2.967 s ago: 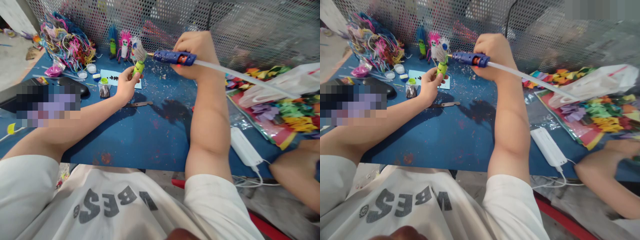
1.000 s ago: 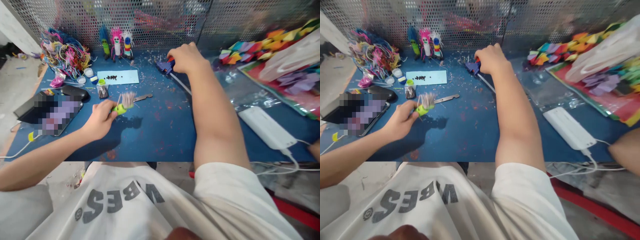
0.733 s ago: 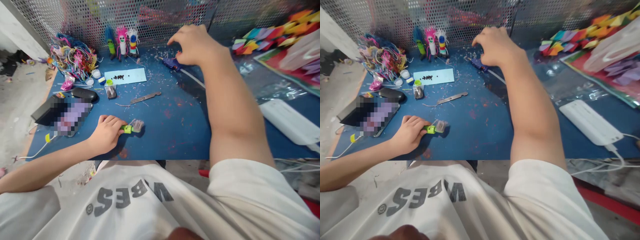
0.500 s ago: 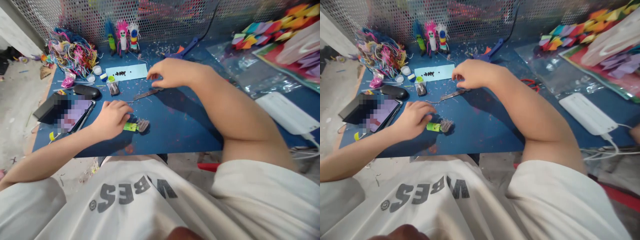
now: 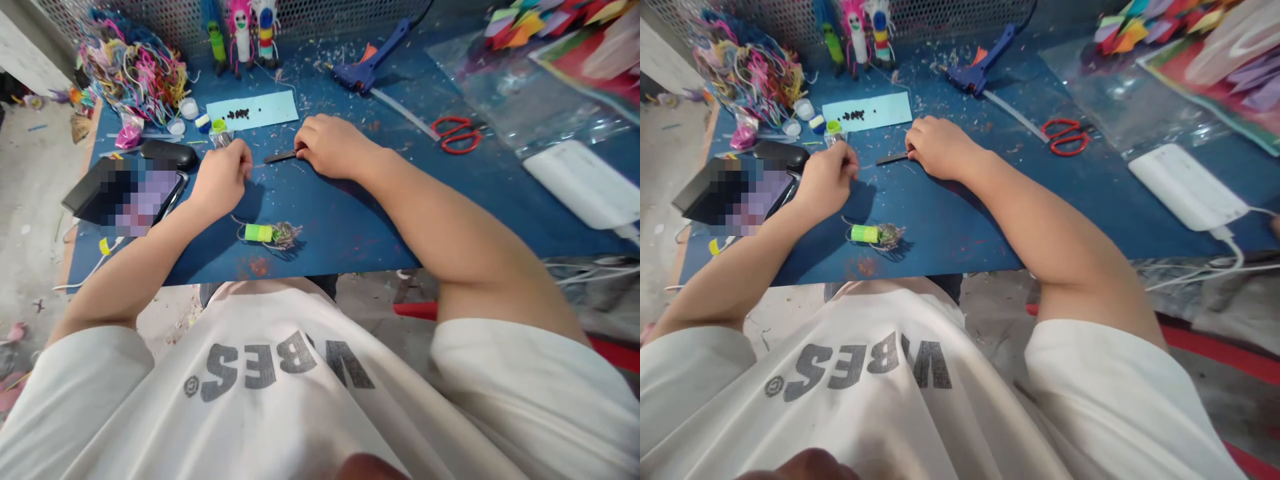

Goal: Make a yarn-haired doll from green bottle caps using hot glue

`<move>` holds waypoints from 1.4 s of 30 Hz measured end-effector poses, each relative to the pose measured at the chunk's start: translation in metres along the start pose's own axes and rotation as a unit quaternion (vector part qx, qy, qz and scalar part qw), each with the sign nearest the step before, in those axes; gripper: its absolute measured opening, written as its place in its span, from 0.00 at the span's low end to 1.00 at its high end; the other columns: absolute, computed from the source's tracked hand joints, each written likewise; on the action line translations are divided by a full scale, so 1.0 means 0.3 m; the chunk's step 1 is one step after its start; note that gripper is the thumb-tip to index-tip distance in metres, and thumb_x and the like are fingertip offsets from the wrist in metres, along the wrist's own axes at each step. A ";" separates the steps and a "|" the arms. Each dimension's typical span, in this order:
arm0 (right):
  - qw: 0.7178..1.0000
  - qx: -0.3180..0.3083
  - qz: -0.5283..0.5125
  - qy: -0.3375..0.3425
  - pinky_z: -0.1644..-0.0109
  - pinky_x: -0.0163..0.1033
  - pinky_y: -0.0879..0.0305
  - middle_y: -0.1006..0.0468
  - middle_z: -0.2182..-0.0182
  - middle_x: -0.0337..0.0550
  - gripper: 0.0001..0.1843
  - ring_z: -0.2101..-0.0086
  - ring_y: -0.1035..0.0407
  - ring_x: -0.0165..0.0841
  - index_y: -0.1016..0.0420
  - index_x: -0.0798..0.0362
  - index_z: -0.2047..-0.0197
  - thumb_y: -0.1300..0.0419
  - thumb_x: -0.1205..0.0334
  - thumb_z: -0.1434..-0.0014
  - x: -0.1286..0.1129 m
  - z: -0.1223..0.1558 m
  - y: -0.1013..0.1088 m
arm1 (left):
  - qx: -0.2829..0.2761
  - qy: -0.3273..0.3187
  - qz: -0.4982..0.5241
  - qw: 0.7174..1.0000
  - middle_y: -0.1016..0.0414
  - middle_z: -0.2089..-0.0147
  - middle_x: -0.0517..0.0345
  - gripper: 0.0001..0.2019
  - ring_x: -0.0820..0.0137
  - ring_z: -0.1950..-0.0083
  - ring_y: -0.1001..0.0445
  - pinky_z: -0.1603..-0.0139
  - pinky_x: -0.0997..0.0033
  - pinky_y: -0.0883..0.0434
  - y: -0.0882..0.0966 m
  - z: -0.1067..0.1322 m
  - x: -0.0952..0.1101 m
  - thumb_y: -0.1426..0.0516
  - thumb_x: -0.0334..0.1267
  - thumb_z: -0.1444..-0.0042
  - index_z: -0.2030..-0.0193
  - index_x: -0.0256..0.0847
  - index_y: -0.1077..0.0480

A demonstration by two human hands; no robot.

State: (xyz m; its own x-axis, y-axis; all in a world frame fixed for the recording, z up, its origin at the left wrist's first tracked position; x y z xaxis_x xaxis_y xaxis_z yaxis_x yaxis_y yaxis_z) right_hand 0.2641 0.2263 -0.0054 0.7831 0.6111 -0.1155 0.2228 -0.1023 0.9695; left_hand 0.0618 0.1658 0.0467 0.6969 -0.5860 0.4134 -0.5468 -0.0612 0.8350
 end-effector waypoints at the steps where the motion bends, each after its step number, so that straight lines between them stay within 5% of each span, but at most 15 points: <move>1: 1.000 0.013 0.001 0.000 0.44 0.57 0.29 0.16 0.45 0.59 0.21 0.44 0.26 0.55 0.16 0.50 0.44 0.47 0.49 0.20 0.004 -0.002 -0.009 | -0.017 -0.020 0.044 0.999 0.24 0.66 0.57 0.06 0.63 0.63 0.23 0.54 0.59 0.26 0.021 0.032 0.041 0.44 0.30 0.31 0.56 0.45 0.28; 3: 0.999 0.038 -0.005 -0.008 0.45 0.57 0.30 0.16 0.48 0.58 0.22 0.46 0.25 0.54 0.16 0.48 0.45 0.49 0.48 0.19 0.017 -0.006 -0.022 | -0.033 -0.074 0.108 0.991 0.24 0.66 0.60 0.08 0.67 0.67 0.26 0.61 0.64 0.28 0.079 0.110 0.137 0.48 0.29 0.27 0.52 0.45 0.30; 5: 0.998 0.058 -0.017 -0.018 0.46 0.56 0.31 0.16 0.50 0.55 0.21 0.47 0.25 0.53 0.16 0.45 0.46 0.49 0.48 0.18 0.030 -0.009 -0.029 | -0.064 -0.208 0.089 0.972 0.21 0.62 0.53 0.13 0.64 0.60 0.23 0.56 0.62 0.26 0.114 0.215 0.271 0.52 0.28 0.25 0.55 0.44 0.29; 7: 0.997 0.072 -0.030 -0.019 0.46 0.57 0.32 0.16 0.51 0.54 0.20 0.48 0.26 0.53 0.16 0.44 0.49 0.48 0.48 0.19 0.035 -0.012 -0.030 | -0.090 -0.257 0.023 0.962 0.17 0.54 0.47 0.11 0.60 0.53 0.20 0.51 0.58 0.22 0.111 0.297 0.325 0.49 0.27 0.27 0.53 0.42 0.25; 13: 0.989 0.110 -0.103 -0.007 0.49 0.58 0.32 0.16 0.55 0.52 0.17 0.51 0.26 0.53 0.18 0.42 0.60 0.41 0.43 0.23 0.048 -0.013 -0.008 | -0.154 -0.206 -0.094 0.962 0.17 0.43 0.36 0.14 0.46 0.40 0.19 0.40 0.43 0.20 0.032 0.298 0.290 0.40 0.38 0.28 0.41 0.33 0.22; 20: 0.980 0.148 -0.134 0.004 0.52 0.56 0.33 0.18 0.61 0.52 0.18 0.55 0.27 0.51 0.21 0.43 0.63 0.38 0.41 0.25 0.061 -0.014 -0.013 | -0.286 -0.160 -0.099 0.940 0.16 0.45 0.42 0.15 0.48 0.42 0.18 0.37 0.46 0.21 -0.032 0.142 0.228 0.41 0.40 0.31 0.44 0.36 0.19; 23: 0.980 0.159 -0.119 0.006 0.53 0.55 0.34 0.17 0.60 0.52 0.18 0.55 0.28 0.50 0.20 0.44 0.60 0.40 0.42 0.24 0.062 -0.015 -0.017 | -0.300 -0.156 -0.081 0.937 0.15 0.47 0.44 0.14 0.50 0.45 0.16 0.39 0.49 0.21 -0.039 0.121 0.228 0.40 0.39 0.35 0.48 0.38 0.18; 34: 0.972 0.133 -0.192 -0.014 0.49 0.59 0.32 0.16 0.61 0.51 0.17 0.52 0.27 0.53 0.21 0.39 0.66 0.35 0.38 0.31 0.043 -0.005 0.026 | -0.235 -0.156 0.074 0.957 0.14 0.39 0.45 0.18 0.51 0.37 0.16 0.31 0.49 0.20 0.005 0.153 0.231 0.35 0.45 0.35 0.41 0.42 0.19; 38: 0.963 0.130 -0.233 -0.047 0.49 0.61 0.32 0.16 0.63 0.49 0.17 0.51 0.27 0.55 0.22 0.37 0.67 0.33 0.36 0.36 0.044 0.007 0.045 | -0.105 -0.055 0.164 0.979 0.11 0.46 0.48 0.12 0.55 0.43 0.13 0.36 0.51 0.18 0.048 0.110 0.151 0.40 0.42 0.29 0.48 0.42 0.17; 42: 0.951 0.145 -0.248 -0.111 0.52 0.57 0.36 0.19 0.67 0.48 0.19 0.57 0.30 0.53 0.22 0.36 0.61 0.35 0.30 0.34 0.076 0.035 0.064 | -0.009 0.059 0.242 0.969 0.13 0.55 0.51 0.09 0.61 0.52 0.13 0.44 0.55 0.16 -0.006 0.048 0.025 0.42 0.39 0.29 0.52 0.43 0.20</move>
State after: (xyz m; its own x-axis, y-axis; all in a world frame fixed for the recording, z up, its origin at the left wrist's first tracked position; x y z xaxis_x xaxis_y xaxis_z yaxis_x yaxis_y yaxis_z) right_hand 0.2924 0.2301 0.0084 0.6362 0.4626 -0.6175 0.7228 -0.0775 0.6867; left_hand 0.0612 0.1498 0.0430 0.4106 -0.4460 0.7953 -0.8151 0.2115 0.5394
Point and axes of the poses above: each hand's wrist, its own z-axis away from the middle knuckle, its own y-axis out of the back of the hand, x = y × z, the point moved 10 cm from there along -z, towards the middle knuckle
